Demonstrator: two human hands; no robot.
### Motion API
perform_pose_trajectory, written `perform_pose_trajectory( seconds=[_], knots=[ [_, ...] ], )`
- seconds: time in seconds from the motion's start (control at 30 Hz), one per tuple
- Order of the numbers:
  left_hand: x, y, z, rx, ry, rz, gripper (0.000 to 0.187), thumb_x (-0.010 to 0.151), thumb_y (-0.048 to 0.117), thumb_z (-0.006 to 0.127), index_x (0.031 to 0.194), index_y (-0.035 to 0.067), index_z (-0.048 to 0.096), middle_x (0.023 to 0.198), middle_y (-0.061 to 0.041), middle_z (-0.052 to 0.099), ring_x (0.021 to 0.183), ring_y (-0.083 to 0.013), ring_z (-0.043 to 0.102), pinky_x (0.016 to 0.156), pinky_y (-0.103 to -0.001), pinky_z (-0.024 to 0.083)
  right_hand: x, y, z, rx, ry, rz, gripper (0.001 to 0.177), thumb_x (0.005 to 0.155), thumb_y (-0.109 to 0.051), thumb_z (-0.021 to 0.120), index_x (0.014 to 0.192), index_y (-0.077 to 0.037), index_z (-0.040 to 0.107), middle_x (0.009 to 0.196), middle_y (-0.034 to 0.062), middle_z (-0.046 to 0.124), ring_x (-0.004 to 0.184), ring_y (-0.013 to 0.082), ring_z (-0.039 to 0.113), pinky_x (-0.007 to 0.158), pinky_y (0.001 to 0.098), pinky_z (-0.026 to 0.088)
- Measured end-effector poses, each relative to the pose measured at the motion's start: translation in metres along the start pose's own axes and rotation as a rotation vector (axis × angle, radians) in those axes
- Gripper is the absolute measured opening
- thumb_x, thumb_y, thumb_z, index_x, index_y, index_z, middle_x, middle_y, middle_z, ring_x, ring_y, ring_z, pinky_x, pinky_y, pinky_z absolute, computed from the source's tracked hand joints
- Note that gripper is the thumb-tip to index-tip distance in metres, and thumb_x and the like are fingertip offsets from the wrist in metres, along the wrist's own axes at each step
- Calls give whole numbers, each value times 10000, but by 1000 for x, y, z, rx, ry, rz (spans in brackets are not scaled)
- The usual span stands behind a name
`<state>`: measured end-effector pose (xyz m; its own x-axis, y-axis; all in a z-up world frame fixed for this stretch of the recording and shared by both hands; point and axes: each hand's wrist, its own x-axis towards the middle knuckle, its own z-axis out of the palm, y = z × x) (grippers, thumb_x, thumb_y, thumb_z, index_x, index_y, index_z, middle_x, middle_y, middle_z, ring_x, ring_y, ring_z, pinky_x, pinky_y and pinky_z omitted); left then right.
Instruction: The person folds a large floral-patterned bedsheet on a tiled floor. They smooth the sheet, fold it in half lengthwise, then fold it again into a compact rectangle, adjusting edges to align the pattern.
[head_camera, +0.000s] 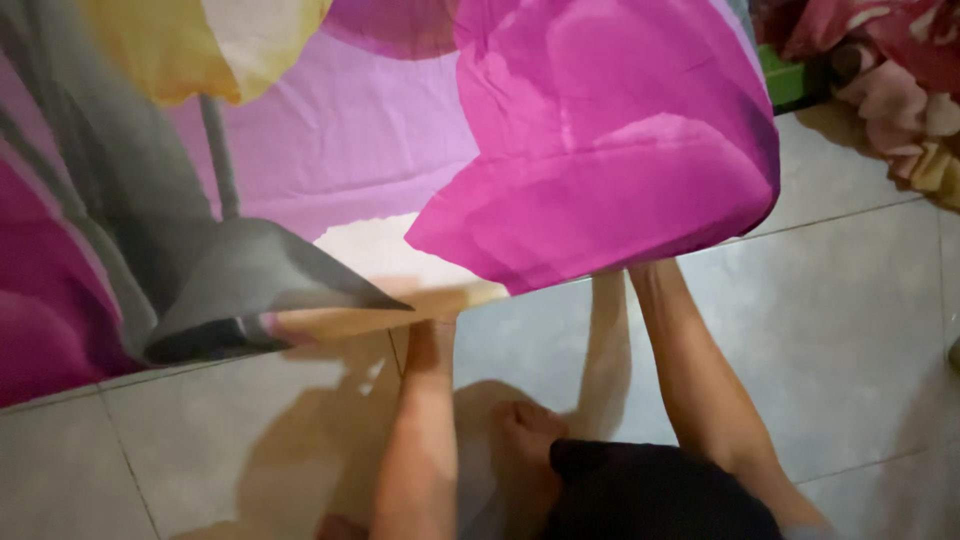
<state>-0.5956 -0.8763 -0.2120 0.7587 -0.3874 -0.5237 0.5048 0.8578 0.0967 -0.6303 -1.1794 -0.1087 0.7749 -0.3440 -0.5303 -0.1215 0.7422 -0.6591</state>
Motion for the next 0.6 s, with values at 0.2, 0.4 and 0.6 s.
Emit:
perform_pose_trajectory(
  seconds=[0.2, 0.4, 0.6],
  knots=[
    [-10, 5, 4, 3, 16, 2, 337, 1076, 323, 506, 1299, 87, 595, 1244, -64, 664, 1074, -209, 630, 887, -354, 514, 18, -12, 25, -80, 7, -41, 300, 1146, -172, 564, 1354, 45, 575, 1243, 162, 680, 993, 252, 699, 861, 356, 597],
    [-46, 46, -5, 25, 42, 59, 346, 1069, 325, 505, 1295, 82, 600, 1236, -71, 670, 1064, -215, 636, 887, -360, 517, 16, -10, 18, -86, 22, -60, 295, 1146, -166, 566, 1357, 40, 580, 1251, 160, 682, 1012, 253, 697, 880, 359, 592],
    [-44, 69, 25, 46, 24, 71, 355, 1062, 328, 505, 1292, 77, 605, 1227, -78, 676, 1053, -221, 643, 887, -366, 520, 7, 10, 41, -68, -130, 22, 290, 1146, -161, 567, 1359, 35, 585, 1260, 157, 683, 1030, 254, 695, 898, 362, 587]
  ],
)
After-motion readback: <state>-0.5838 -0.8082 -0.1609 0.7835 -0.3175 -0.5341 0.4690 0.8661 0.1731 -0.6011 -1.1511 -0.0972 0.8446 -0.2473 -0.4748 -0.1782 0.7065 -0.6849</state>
